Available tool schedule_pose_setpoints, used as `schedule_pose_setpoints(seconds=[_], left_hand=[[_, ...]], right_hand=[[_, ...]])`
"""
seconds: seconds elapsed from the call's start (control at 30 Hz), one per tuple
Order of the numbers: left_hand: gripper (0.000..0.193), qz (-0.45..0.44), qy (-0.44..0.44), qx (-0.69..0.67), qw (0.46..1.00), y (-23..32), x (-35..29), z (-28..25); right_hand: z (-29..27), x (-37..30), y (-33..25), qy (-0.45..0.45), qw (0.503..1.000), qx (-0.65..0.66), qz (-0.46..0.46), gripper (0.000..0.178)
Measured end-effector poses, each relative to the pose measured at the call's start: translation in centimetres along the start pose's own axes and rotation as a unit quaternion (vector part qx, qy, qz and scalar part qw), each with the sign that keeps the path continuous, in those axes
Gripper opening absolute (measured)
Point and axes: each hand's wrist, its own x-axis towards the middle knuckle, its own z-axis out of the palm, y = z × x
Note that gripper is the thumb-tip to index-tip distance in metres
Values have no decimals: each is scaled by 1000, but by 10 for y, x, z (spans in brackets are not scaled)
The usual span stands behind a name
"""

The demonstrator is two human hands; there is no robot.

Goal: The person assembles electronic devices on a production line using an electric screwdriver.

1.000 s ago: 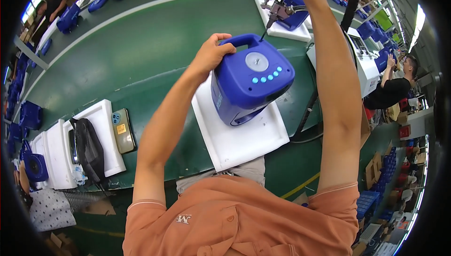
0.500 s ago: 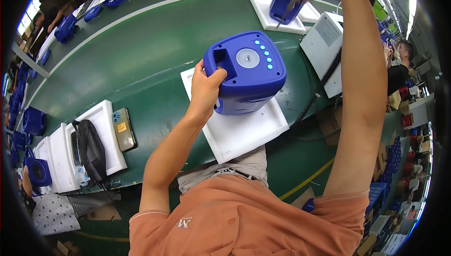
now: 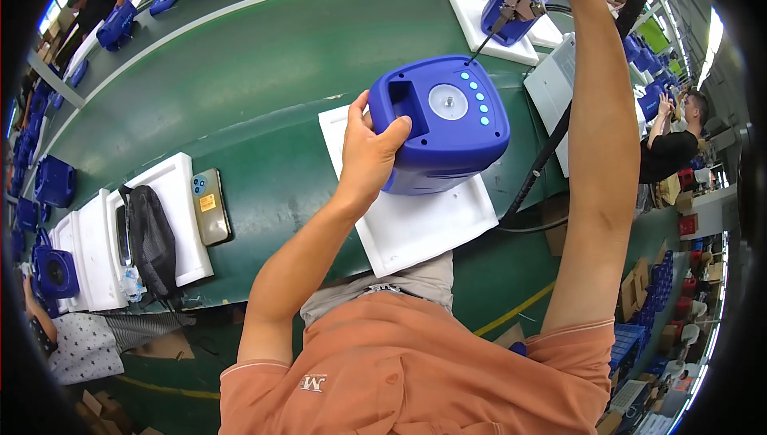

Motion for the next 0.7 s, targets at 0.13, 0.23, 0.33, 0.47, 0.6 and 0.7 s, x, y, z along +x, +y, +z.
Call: schedule_pose_setpoints(seconds=[0.13,0.23,0.33,0.47,0.6,0.7], left_hand=[[85,-8,5,9,1000,0,0,0],[86,-13,9,4,1000,2,0,3],[85,-19,15,13,1000,3,1,4],[82,-8,11,40,999,4,3,5],[81,17,14,70,997,-2,9,5],[80,165,100,326,926,-1,4,1]], right_hand=[[7,-2,8,10,998,44,-47,70],[11,-2,19,20,998,18,-57,65],[16,-10,22,53,992,56,-105,62],[6,-24,11,-13,996,74,-47,55],[-7,-45,-31,-50,981,184,44,53],[16,-18,26,47,984,101,-141,51]])
